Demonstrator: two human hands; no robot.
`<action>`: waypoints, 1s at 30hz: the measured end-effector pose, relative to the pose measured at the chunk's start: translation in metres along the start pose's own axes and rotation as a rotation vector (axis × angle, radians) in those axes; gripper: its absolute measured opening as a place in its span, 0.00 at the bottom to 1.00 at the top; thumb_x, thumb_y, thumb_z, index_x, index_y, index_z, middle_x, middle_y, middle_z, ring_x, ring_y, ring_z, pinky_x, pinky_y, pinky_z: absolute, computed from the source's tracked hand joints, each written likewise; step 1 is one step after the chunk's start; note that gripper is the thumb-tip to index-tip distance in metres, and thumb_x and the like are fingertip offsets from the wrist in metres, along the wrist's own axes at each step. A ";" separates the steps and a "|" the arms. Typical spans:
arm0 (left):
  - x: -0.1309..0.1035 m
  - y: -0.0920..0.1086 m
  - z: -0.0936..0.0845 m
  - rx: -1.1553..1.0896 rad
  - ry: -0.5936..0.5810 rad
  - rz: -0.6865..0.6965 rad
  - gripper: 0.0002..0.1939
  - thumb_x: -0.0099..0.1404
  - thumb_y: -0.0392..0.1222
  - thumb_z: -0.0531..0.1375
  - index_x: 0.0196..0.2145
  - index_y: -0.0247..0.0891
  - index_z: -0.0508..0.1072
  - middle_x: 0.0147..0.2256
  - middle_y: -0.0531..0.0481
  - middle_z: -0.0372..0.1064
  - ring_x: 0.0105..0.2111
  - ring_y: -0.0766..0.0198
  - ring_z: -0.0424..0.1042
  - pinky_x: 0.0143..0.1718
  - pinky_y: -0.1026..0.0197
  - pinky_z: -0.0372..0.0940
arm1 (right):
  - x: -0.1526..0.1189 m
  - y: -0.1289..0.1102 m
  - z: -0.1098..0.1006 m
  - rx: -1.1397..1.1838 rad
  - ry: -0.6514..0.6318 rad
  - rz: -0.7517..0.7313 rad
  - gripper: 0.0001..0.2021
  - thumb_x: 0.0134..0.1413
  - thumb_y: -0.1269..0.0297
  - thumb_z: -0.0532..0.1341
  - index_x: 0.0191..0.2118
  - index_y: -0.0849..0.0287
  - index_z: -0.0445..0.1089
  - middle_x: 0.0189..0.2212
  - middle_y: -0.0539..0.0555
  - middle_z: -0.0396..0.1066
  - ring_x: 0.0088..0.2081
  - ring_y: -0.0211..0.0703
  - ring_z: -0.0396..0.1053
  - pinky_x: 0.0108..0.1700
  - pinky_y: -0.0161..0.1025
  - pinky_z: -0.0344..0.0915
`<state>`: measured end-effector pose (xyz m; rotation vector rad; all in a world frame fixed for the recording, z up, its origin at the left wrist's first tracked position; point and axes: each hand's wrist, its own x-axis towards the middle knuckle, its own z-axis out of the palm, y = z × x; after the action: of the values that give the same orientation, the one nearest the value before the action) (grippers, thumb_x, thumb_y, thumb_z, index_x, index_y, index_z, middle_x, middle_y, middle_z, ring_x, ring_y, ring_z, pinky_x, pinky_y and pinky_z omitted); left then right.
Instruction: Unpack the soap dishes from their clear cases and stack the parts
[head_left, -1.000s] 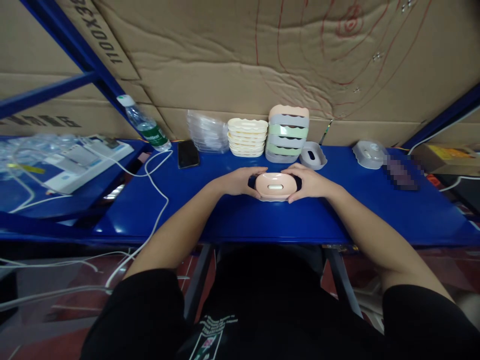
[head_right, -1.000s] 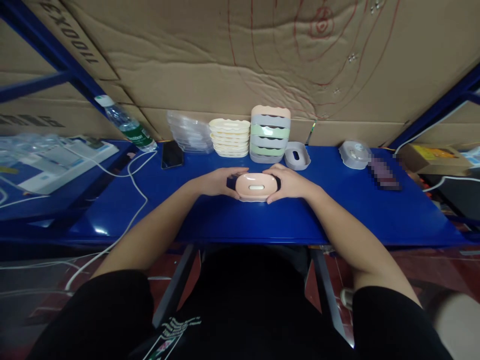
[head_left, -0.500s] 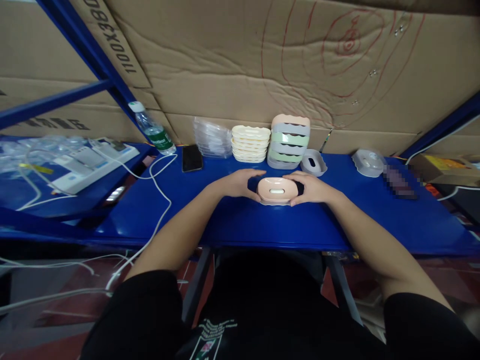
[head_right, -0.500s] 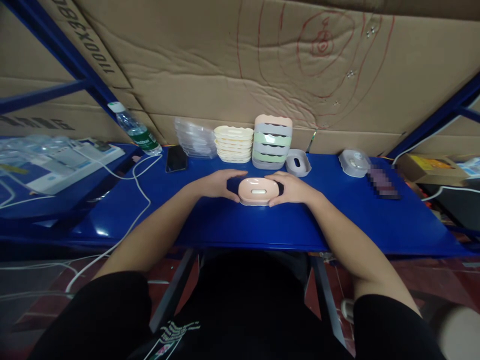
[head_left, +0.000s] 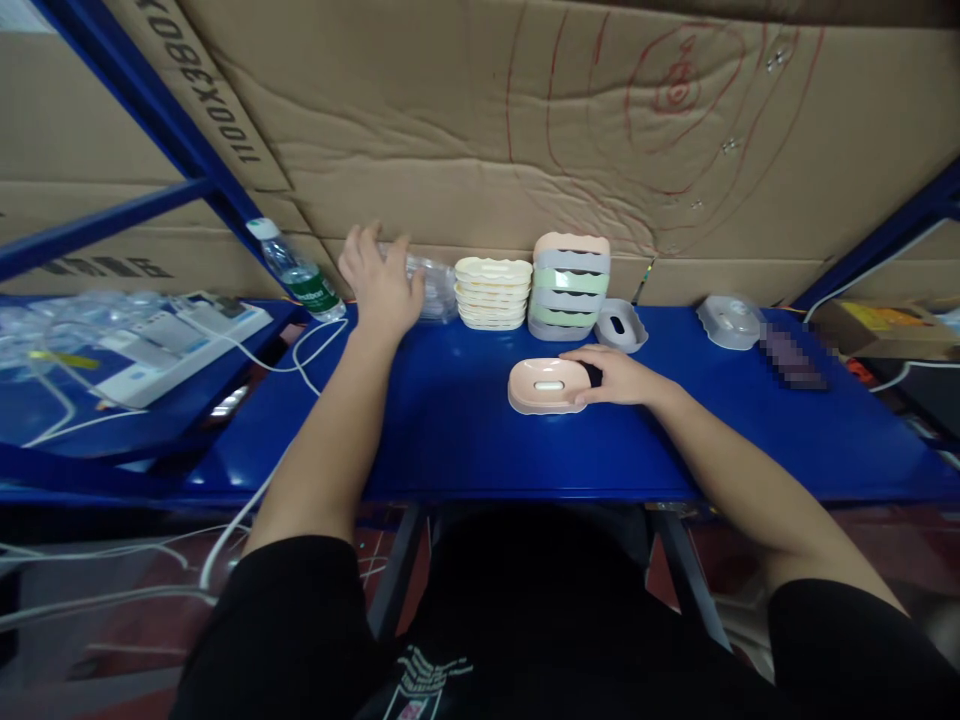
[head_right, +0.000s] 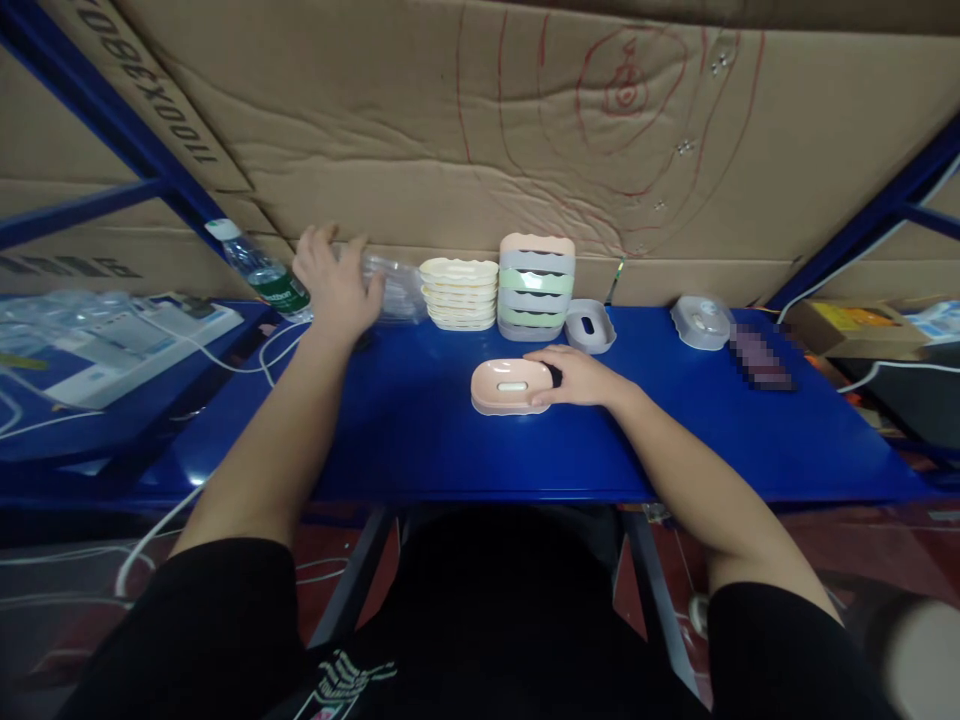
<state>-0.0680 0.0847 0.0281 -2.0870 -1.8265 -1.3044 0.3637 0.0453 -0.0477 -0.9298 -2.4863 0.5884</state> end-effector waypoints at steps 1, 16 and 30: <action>0.003 0.003 -0.003 0.015 -0.035 -0.028 0.39 0.69 0.69 0.65 0.71 0.50 0.75 0.78 0.42 0.62 0.84 0.29 0.32 0.78 0.24 0.35 | 0.000 0.000 0.000 -0.003 -0.001 0.001 0.46 0.51 0.30 0.78 0.70 0.50 0.78 0.64 0.63 0.81 0.63 0.70 0.79 0.67 0.69 0.74; 0.039 -0.003 -0.010 0.136 -0.225 -0.116 0.26 0.72 0.64 0.66 0.52 0.39 0.81 0.65 0.40 0.74 0.76 0.30 0.53 0.73 0.29 0.44 | 0.000 0.000 0.000 -0.007 0.006 -0.027 0.44 0.55 0.32 0.78 0.71 0.49 0.78 0.64 0.62 0.82 0.63 0.68 0.79 0.66 0.68 0.76; 0.043 0.008 -0.019 0.102 -0.079 -0.092 0.15 0.69 0.55 0.67 0.43 0.42 0.77 0.56 0.42 0.78 0.66 0.40 0.67 0.74 0.32 0.50 | 0.001 0.003 0.002 0.009 0.030 -0.024 0.42 0.59 0.29 0.74 0.70 0.50 0.78 0.65 0.63 0.81 0.64 0.68 0.80 0.67 0.69 0.76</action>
<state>-0.0748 0.1051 0.0708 -2.0528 -1.9983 -1.1357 0.3636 0.0472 -0.0509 -0.8982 -2.4629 0.5735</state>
